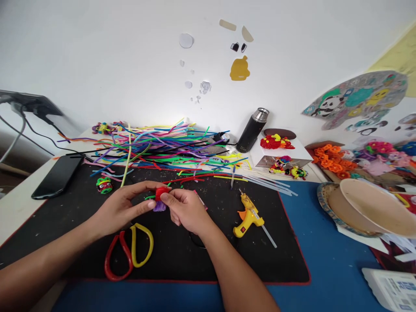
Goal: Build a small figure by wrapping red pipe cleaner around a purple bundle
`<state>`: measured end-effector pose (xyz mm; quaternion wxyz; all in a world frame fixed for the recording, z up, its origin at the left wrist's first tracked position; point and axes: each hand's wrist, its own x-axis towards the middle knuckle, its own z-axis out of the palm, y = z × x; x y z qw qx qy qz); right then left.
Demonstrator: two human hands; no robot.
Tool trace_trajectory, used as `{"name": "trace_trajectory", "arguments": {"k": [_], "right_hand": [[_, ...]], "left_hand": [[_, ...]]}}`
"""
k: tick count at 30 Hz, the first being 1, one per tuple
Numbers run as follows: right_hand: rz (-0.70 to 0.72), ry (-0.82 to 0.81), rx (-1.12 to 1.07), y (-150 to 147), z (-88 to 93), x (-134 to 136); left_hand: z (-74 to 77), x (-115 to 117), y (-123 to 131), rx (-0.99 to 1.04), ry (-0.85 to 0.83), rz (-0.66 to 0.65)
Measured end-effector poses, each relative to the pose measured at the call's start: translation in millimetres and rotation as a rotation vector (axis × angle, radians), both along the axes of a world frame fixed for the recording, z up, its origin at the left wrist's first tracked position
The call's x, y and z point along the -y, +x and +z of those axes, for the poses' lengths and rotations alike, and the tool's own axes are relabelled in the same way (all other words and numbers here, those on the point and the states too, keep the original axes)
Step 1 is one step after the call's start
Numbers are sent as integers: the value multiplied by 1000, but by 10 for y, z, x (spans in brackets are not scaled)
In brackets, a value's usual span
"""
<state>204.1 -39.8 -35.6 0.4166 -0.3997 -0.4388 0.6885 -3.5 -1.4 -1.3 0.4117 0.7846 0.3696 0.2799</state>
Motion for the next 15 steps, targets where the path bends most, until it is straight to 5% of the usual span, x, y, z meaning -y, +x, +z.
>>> {"name": "trace_trajectory", "arguments": {"k": [7, 15], "right_hand": [[-41, 61, 194, 24, -62, 2], [-51, 80, 252, 29, -122, -7]], "left_hand": [[50, 12, 22, -141, 310, -47], [2, -8, 59, -131, 279, -54]]}}
